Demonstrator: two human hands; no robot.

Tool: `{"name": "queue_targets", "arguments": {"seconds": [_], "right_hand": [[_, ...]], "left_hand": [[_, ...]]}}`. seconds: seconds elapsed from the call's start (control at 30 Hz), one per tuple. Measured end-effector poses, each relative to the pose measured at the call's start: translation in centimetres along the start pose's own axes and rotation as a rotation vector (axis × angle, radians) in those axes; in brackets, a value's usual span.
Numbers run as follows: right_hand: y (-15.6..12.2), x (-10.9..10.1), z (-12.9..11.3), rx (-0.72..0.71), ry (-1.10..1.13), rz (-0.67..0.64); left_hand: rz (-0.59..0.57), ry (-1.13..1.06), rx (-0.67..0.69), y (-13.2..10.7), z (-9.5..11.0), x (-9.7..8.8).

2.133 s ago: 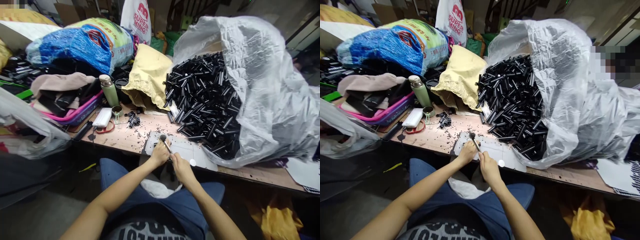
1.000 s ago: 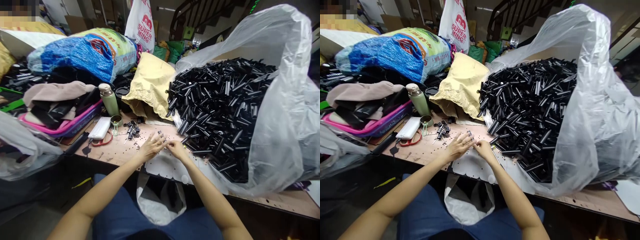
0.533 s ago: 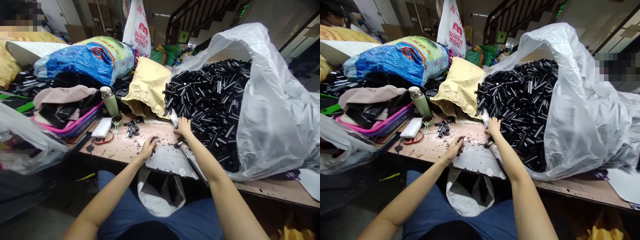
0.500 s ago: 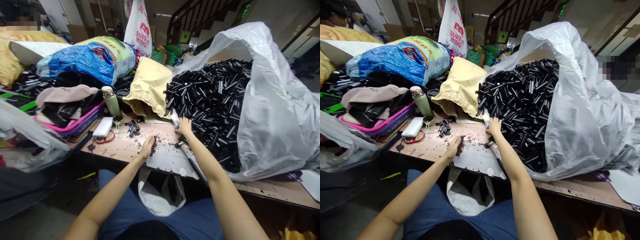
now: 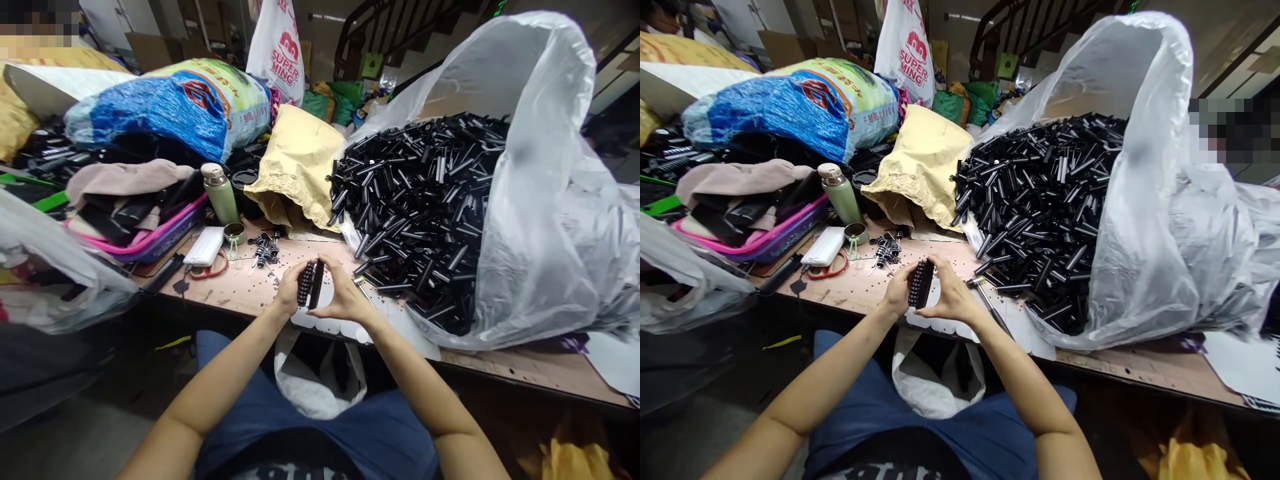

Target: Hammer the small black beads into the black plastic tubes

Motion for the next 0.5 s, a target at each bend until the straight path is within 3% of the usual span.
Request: {"name": "queue_targets", "arguments": {"seconds": [0.23,0.5], "right_hand": [[-0.7,1.9,-0.5,0.071,-0.011,-0.008],[-1.8,3.7,2.2,0.166,-0.084,0.116]], "left_hand": [[-0.011,0.117,-0.005,-1.1,0.2,0.8],[-0.003,0.19,-0.1,-0.8,-1.6,1.6]]}}
Point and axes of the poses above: each hand's wrist, its own y-axis towards the middle knuckle, its own x-axis out of the palm, z = x × y, the point moved 3 cm from there along y, towards the middle knuckle, and after that the axes turned 13 degrees about x, right-handed, at the moved point
